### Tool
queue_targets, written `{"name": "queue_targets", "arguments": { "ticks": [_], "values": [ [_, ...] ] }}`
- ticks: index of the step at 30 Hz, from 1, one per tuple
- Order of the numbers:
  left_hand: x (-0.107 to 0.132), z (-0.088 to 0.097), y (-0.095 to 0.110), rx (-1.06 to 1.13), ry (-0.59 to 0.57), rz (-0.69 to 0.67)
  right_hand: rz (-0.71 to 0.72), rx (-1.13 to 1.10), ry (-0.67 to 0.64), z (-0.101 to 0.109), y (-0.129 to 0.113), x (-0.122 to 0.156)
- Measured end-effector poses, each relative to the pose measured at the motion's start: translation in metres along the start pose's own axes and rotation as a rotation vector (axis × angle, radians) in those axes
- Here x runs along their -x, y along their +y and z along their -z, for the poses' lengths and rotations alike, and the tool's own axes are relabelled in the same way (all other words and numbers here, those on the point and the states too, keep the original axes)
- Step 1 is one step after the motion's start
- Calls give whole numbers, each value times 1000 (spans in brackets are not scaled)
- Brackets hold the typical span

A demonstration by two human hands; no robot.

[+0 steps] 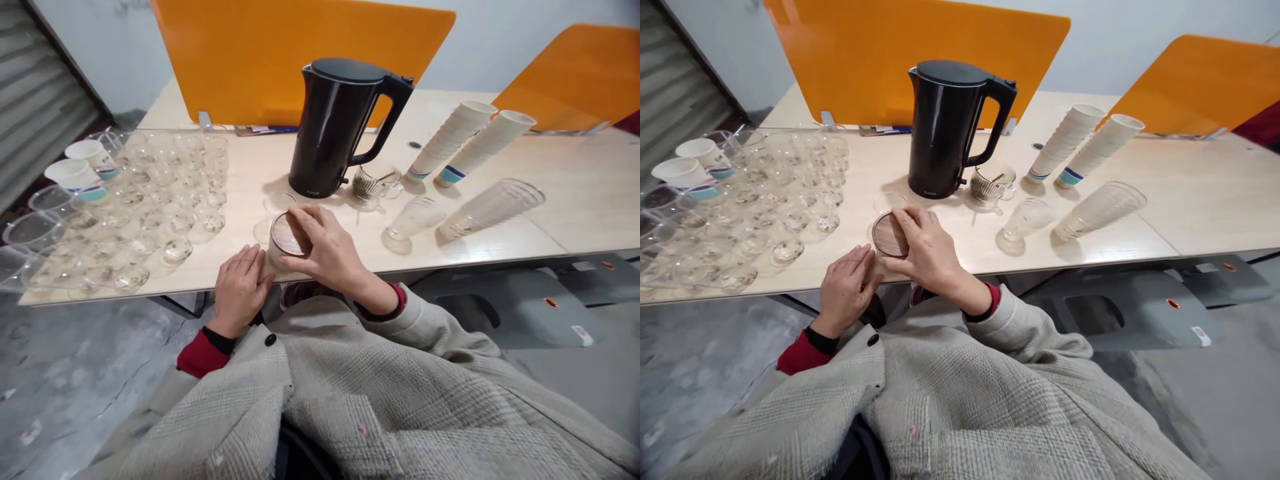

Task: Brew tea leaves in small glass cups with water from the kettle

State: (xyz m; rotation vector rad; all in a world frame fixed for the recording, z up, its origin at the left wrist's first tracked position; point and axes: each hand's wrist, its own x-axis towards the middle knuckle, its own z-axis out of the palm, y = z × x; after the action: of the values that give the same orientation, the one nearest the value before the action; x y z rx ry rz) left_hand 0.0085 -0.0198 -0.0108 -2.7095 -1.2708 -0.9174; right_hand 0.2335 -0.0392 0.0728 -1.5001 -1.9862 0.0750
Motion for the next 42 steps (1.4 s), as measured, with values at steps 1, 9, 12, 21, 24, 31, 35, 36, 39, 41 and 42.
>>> {"name": "queue_targets", "arguments": {
  "ticks": [1, 9, 12, 21, 24, 31, 35, 36, 39, 41, 42],
  "values": [
    [0, 1, 0, 17, -7, 7, -11, 7, -6, -3, -1, -1],
    [-12, 3, 4, 278, 1, 130, -38, 19, 8, -11, 0, 1],
    [-21, 1, 11, 413, -4, 178, -26, 15, 35, -14, 1, 2],
    [-43, -4, 25, 391, -34, 293, -47, 31, 150, -31, -4, 0],
    [-41, -6, 22, 334, -28, 297, -58, -5, 166, -32, -5, -1],
    [-39, -11, 20, 268, 2, 303, -124, -96, 203, -33, -9, -5],
    [-40, -10, 21, 274, 8, 316, -123, -108, 201, -33, -8, -8],
    [-40, -10, 21, 280, 3, 318, -115, -121, 206, -33, -7, -8],
    [-41, -8, 21, 284, -9, 338, -79, -190, 278, -29, -2, -9],
    [-41, -7, 21, 282, -5, 346, -66, -221, 365, -24, 6, -8],
    [-41, -6, 21, 285, -5, 345, -71, -218, 412, -21, 12, -8]
  ]
}}
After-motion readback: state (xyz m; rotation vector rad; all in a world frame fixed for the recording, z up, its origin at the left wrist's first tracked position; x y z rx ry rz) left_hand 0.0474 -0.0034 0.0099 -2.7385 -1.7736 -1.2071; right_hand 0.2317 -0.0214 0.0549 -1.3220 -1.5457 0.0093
